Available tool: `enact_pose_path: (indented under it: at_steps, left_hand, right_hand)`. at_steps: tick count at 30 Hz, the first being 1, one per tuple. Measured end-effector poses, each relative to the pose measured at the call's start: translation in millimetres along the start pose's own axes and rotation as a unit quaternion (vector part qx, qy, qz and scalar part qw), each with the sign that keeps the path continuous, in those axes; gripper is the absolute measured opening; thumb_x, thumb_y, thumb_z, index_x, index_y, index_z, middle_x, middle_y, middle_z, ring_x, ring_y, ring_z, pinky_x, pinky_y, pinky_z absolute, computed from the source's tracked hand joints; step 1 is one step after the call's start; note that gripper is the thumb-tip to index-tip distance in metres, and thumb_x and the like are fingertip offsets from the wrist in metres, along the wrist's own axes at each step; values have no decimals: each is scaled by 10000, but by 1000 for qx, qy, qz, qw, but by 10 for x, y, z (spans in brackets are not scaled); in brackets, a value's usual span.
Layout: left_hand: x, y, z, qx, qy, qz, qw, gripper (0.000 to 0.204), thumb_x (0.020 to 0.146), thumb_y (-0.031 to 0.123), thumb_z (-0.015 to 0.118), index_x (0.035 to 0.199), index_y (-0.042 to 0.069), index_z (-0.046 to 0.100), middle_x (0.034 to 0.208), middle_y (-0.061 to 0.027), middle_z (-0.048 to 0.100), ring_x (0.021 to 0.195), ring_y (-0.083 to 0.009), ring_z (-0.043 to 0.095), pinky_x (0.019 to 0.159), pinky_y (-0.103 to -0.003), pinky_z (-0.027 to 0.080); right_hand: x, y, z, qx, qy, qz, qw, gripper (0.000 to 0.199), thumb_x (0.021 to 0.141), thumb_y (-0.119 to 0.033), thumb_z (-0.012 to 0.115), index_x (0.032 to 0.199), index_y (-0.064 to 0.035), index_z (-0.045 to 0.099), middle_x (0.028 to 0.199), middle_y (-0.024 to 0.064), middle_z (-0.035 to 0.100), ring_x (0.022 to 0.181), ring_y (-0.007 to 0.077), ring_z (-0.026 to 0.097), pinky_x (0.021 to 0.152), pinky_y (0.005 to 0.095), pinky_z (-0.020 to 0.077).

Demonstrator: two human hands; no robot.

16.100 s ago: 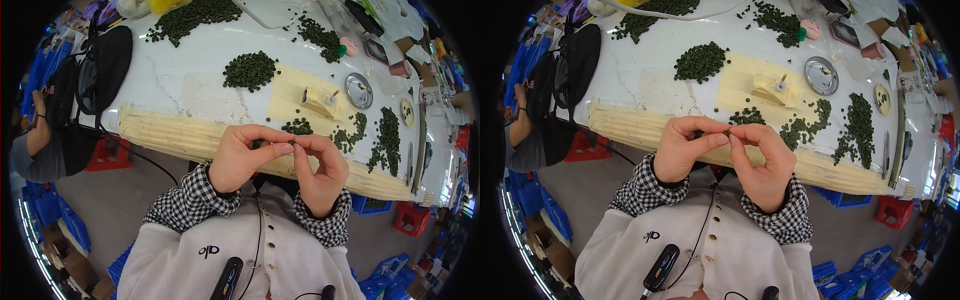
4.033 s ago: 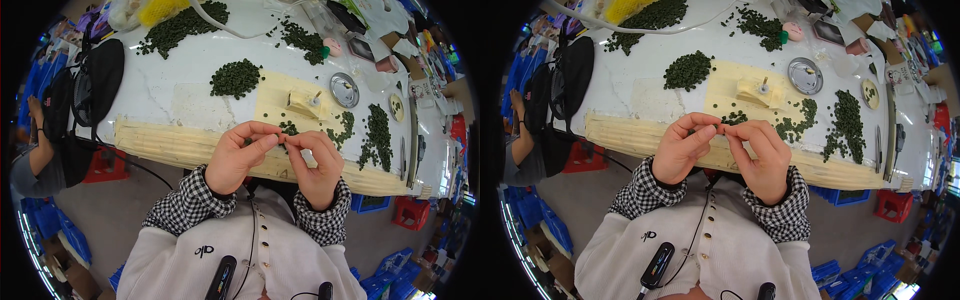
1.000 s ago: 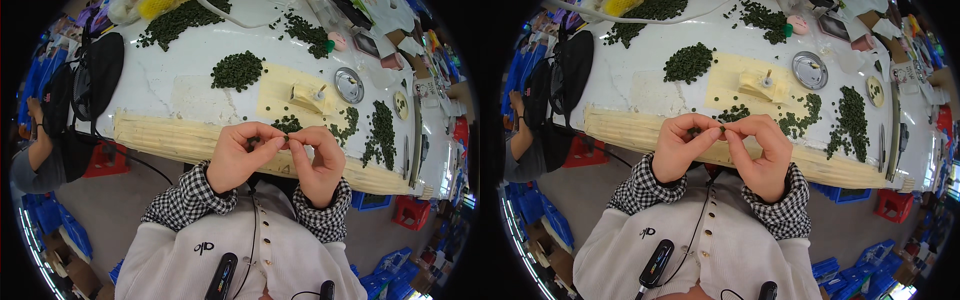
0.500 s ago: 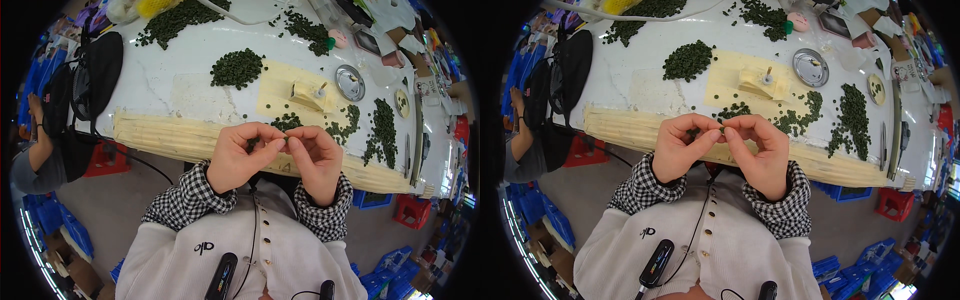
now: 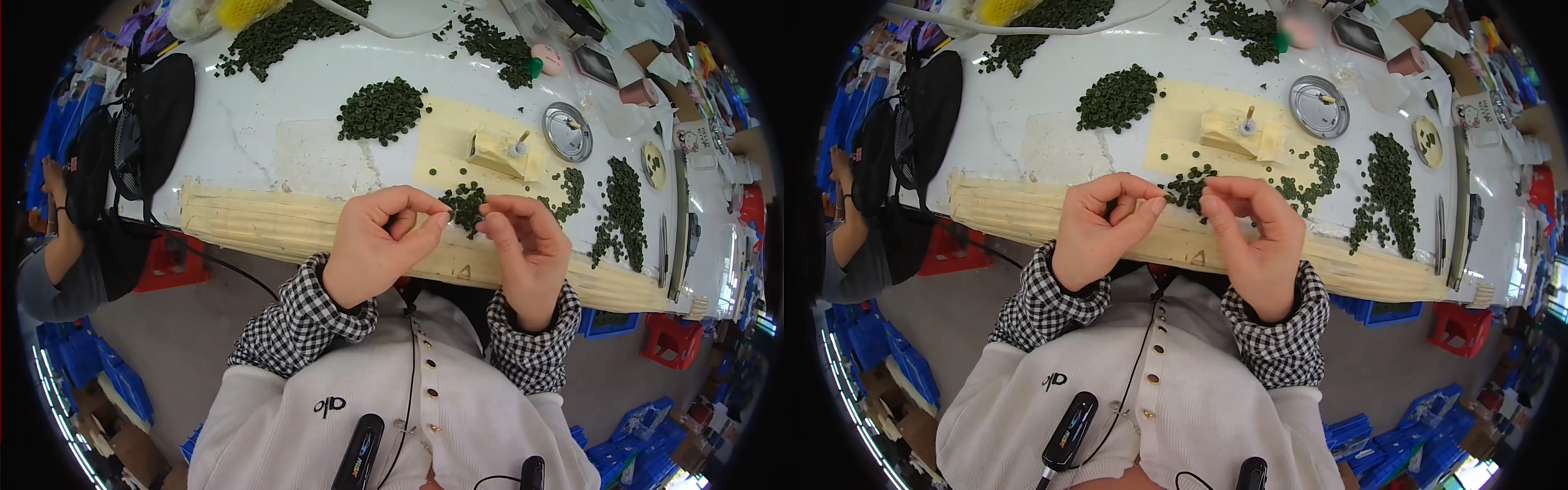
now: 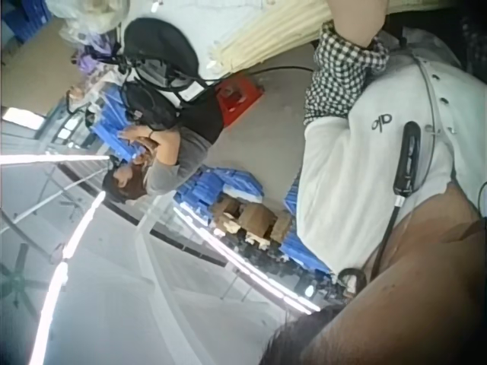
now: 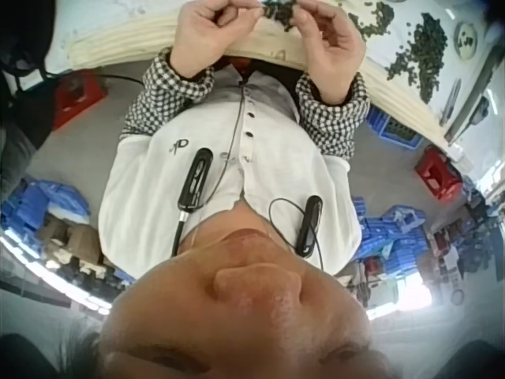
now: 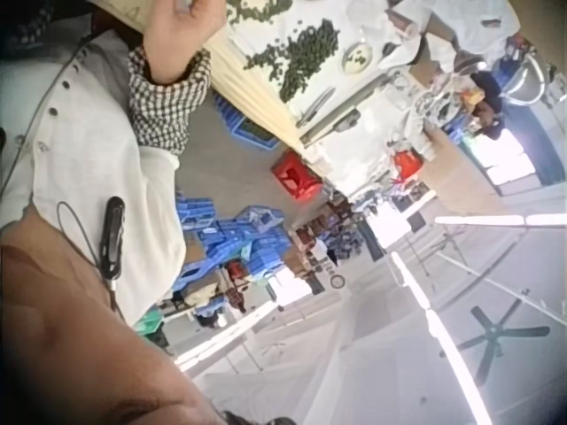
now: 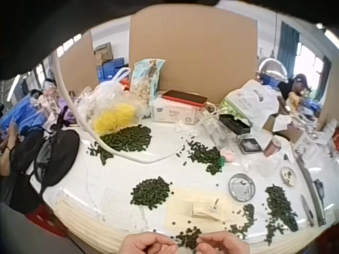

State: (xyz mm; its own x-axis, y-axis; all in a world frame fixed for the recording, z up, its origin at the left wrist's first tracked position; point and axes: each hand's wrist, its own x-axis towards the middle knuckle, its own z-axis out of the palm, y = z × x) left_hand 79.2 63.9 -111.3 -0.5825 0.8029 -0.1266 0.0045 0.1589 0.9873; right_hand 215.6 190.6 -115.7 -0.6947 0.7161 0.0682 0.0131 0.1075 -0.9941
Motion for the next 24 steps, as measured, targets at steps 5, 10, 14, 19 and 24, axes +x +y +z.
enact_pose_path:
  at_steps: [5,10,14,19,24]
  left_hand:
    - [121,-61,-137,234,63,87,966,107,773,84,674,845,5,659,551,-40,425,463,-116,389,453,-279,331]
    - [146,-72,-92,175,67,83,979,110,818,94,666,856,-8,656,536,55,314,487,-51,288,460,-232,263]
    - [105,69,-163,-139,16,-35,989,172,877,132,601,981,-5,618,624,61,389,551,-57,366,508,-219,313]
    - [80,87,-206,-477,-17,-160,864,287,934,44,448,1195,-72,477,929,-59,541,766,-83,473,698,-210,413]
    - [60,52,-181,-512,-16,-163,843,288,960,57,414,1213,-73,457,1013,-120,559,854,-114,543,778,-238,466]
  right_hand:
    - [99,-44,-363,-243,116,-109,957,77,796,3,663,864,18,631,775,61,613,688,132,570,661,241,461]
    - [92,-19,-393,-392,48,-162,904,98,715,-26,704,783,-27,633,739,58,569,736,230,493,656,316,398]
    - [119,-21,-310,-433,26,-138,890,90,730,-47,694,753,-34,608,723,57,545,734,231,481,669,335,392]
    - [152,5,-259,-501,0,-159,851,82,774,-44,640,798,-26,564,770,86,536,752,275,473,685,357,383]
    - [147,54,-254,-460,38,-195,866,74,815,3,589,866,-5,535,766,104,526,738,278,502,681,359,413]
